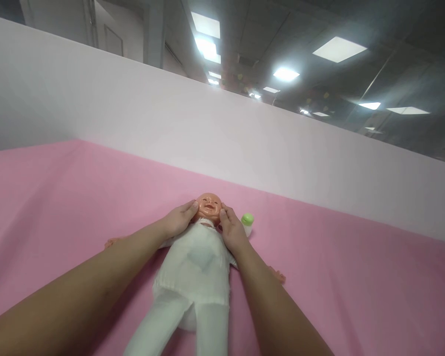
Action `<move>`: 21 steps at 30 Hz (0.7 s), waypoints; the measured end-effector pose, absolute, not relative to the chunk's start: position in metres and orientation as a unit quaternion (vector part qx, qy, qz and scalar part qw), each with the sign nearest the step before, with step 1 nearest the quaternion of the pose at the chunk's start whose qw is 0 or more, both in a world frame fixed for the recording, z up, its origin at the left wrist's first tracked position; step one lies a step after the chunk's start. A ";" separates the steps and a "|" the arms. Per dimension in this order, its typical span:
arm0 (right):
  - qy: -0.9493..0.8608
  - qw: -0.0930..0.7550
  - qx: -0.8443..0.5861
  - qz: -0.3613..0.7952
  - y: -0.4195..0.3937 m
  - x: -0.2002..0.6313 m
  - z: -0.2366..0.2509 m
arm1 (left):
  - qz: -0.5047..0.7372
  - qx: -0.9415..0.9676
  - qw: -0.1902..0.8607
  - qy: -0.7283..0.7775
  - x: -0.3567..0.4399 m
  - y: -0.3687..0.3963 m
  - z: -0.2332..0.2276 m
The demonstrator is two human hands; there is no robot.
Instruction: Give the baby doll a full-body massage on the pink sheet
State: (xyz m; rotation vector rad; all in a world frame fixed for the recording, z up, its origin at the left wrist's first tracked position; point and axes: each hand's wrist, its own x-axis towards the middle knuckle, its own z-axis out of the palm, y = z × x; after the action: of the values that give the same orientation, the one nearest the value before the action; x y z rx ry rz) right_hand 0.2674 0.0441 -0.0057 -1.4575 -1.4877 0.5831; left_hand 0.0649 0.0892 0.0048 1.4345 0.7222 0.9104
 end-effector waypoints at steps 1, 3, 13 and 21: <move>-0.606 0.462 -0.604 0.235 0.043 0.266 -0.004 | 0.390 0.630 0.591 0.319 0.064 0.088 0.007; -0.604 0.434 -0.629 0.227 0.039 0.262 0.002 | 0.379 0.654 0.559 0.340 0.063 0.085 0.009; -0.606 0.388 -0.663 0.206 0.033 0.255 0.012 | 0.381 0.686 0.486 0.384 0.066 0.082 0.010; -0.621 0.428 -0.613 0.236 0.041 0.266 0.001 | 0.392 0.614 0.607 0.317 0.065 0.084 0.005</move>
State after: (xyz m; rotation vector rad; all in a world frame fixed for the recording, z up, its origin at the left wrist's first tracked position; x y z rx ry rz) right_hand 0.2663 0.0413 0.0008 -1.5320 -1.5503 0.5888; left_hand 0.0651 0.0845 0.0051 1.4188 0.7339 0.9066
